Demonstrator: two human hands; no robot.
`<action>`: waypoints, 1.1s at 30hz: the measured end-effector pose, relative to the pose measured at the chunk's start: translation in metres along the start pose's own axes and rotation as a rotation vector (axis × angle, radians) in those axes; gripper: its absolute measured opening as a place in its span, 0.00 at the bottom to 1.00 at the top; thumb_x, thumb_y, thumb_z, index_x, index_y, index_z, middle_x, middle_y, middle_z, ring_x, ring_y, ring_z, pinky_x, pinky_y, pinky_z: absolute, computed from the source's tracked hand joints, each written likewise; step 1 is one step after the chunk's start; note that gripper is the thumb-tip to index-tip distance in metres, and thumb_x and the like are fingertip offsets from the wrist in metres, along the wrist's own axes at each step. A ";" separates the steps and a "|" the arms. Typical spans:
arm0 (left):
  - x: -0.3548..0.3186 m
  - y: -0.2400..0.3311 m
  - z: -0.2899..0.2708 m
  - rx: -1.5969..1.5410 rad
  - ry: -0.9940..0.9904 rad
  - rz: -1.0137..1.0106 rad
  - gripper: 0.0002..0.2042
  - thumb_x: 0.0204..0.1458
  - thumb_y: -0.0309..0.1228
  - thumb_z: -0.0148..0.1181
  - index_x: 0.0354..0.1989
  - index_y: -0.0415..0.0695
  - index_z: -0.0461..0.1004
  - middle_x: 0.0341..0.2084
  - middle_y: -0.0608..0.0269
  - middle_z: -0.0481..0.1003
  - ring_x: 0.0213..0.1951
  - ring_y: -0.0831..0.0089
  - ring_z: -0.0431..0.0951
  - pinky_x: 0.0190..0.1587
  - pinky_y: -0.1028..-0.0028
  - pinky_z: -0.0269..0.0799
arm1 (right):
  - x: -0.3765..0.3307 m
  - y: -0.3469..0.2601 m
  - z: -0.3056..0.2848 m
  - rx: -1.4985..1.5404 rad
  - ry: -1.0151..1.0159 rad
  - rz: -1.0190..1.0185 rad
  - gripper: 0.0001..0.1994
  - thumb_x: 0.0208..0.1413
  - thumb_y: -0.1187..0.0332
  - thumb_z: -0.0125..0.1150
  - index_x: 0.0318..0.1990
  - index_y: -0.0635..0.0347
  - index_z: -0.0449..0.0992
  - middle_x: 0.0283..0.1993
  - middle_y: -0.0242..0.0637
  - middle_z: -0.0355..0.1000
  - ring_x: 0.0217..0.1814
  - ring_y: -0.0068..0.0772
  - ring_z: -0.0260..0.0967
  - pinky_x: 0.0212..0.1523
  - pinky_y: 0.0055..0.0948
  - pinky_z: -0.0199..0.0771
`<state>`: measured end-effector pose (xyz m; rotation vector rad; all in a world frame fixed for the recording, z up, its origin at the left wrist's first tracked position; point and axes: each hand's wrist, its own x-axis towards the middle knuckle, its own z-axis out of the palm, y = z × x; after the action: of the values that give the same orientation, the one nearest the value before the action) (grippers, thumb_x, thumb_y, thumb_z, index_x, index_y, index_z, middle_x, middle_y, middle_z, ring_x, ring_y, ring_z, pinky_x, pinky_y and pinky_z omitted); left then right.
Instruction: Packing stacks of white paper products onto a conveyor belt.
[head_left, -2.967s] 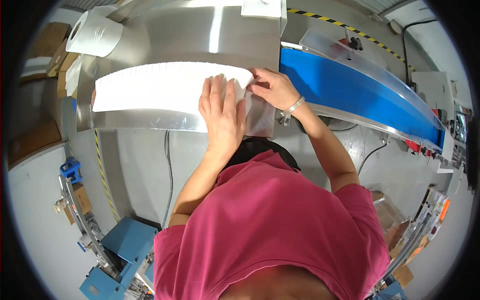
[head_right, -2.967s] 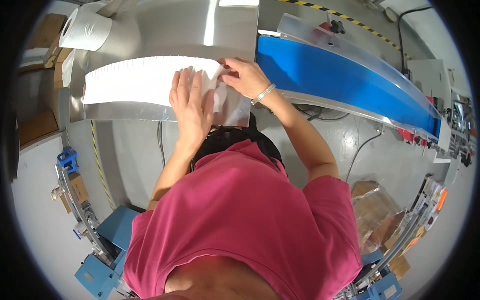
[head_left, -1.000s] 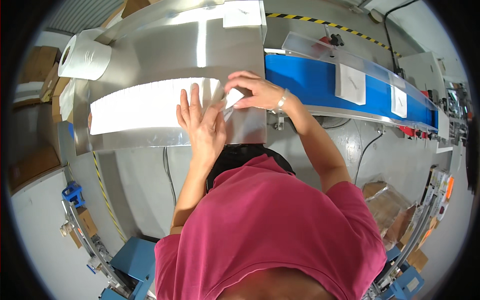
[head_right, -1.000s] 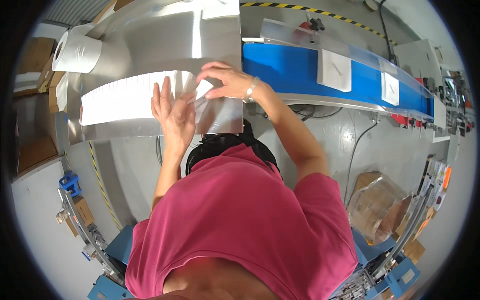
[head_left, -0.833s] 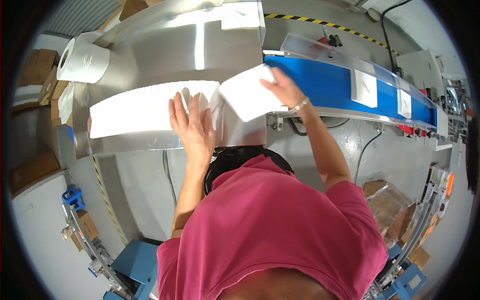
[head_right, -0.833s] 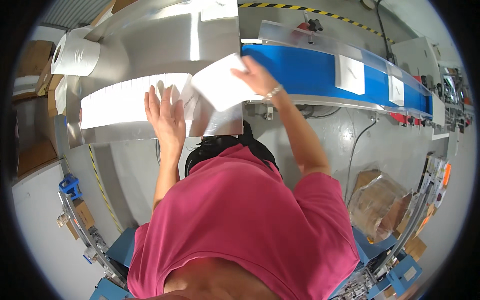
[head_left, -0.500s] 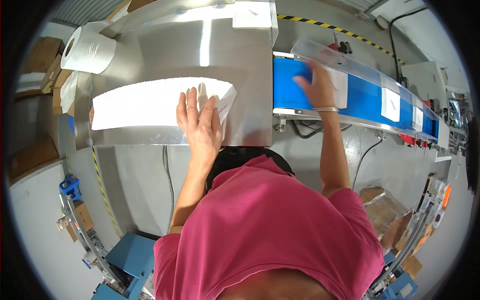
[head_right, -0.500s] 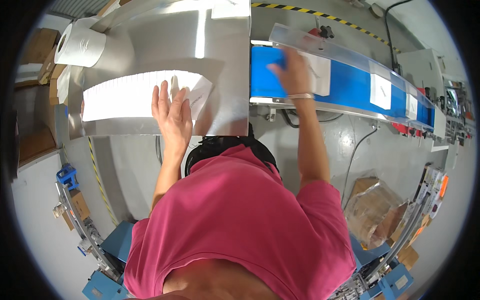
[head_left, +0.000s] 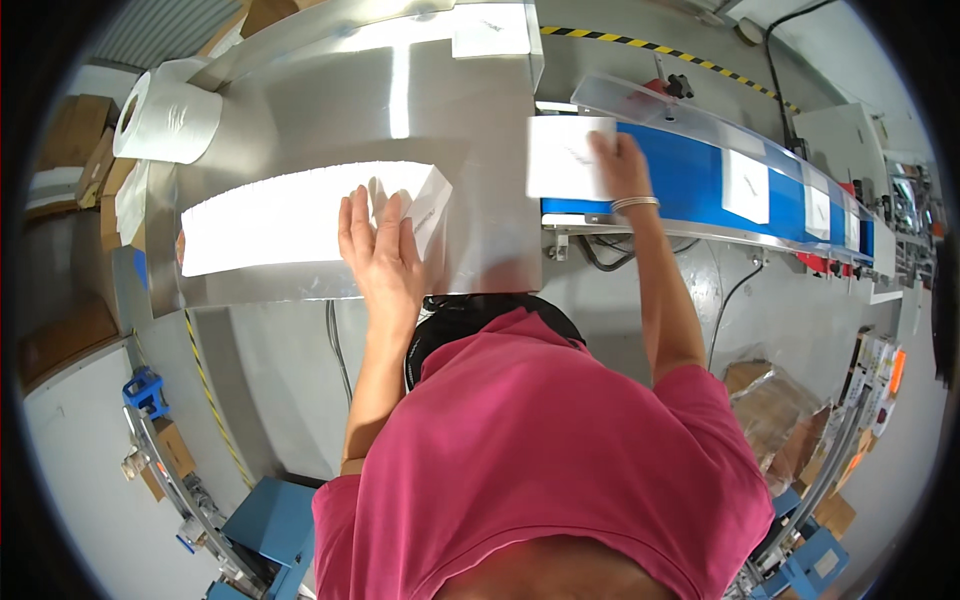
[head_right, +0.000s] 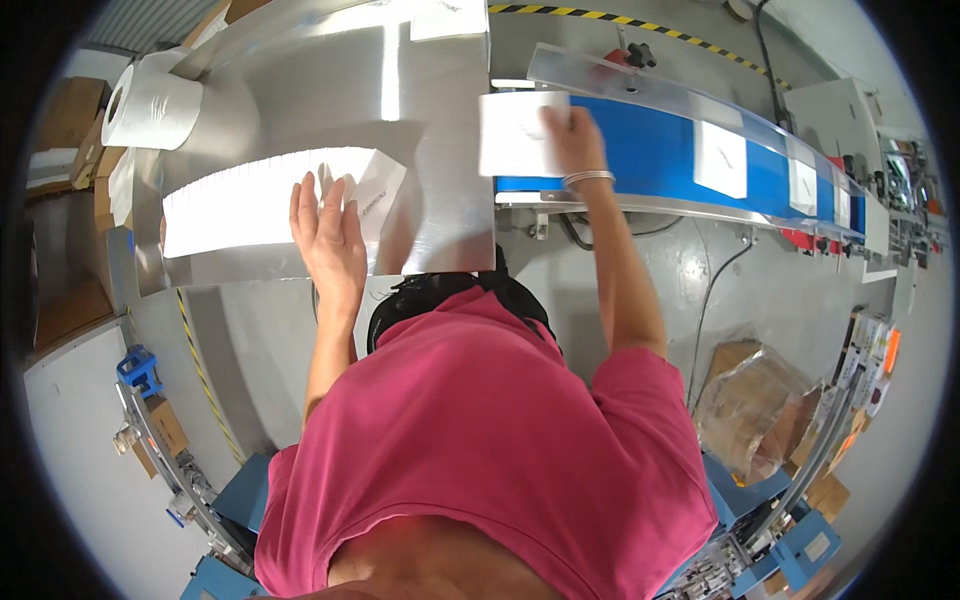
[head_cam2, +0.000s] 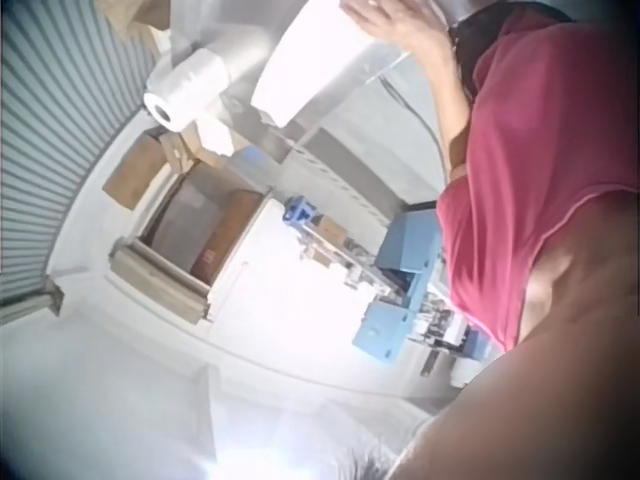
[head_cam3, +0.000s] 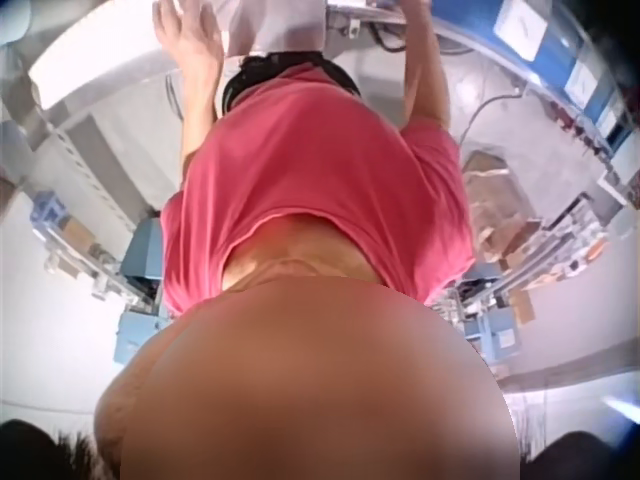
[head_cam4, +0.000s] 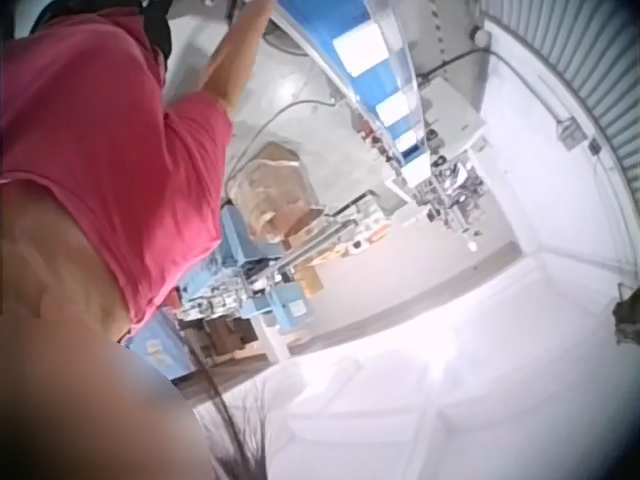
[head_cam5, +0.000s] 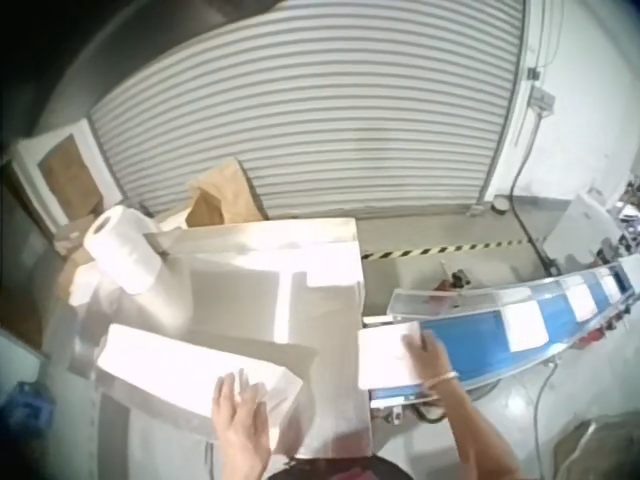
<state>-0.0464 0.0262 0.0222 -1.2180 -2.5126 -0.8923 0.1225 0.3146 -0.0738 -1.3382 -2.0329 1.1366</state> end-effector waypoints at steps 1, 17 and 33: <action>0.000 0.001 0.000 -0.004 0.016 -0.004 0.16 0.50 0.22 0.57 0.49 0.45 0.74 0.59 0.50 0.62 0.61 0.48 0.58 0.59 0.56 0.59 | 0.007 0.007 -0.014 -0.138 0.070 0.090 0.22 0.51 0.51 0.63 0.39 0.62 0.70 0.28 0.43 0.70 0.28 0.38 0.65 0.31 0.33 0.68; 0.006 -0.005 -0.009 -0.003 -0.042 -0.032 0.17 0.50 0.28 0.59 0.50 0.44 0.73 0.63 0.44 0.52 0.65 0.43 0.48 0.62 0.47 0.46 | -0.038 -0.096 0.053 0.253 -0.897 -0.164 0.19 0.54 0.66 0.63 0.50 0.64 0.68 0.44 0.32 0.71 0.47 0.21 0.66 0.49 0.25 0.68; 0.008 -0.010 -0.010 0.001 -0.093 0.030 0.16 0.44 0.20 0.58 0.42 0.48 0.76 0.63 0.49 0.56 0.66 0.46 0.48 0.63 0.44 0.39 | -0.039 -0.121 0.045 0.119 -0.759 -0.539 0.28 0.44 0.68 0.68 0.56 0.52 0.67 0.59 0.40 0.61 0.59 0.39 0.62 0.52 0.31 0.68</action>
<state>-0.0599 0.0212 0.0294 -1.3217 -2.5585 -0.8461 0.0420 0.2387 0.0036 -0.2343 -2.5401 1.5937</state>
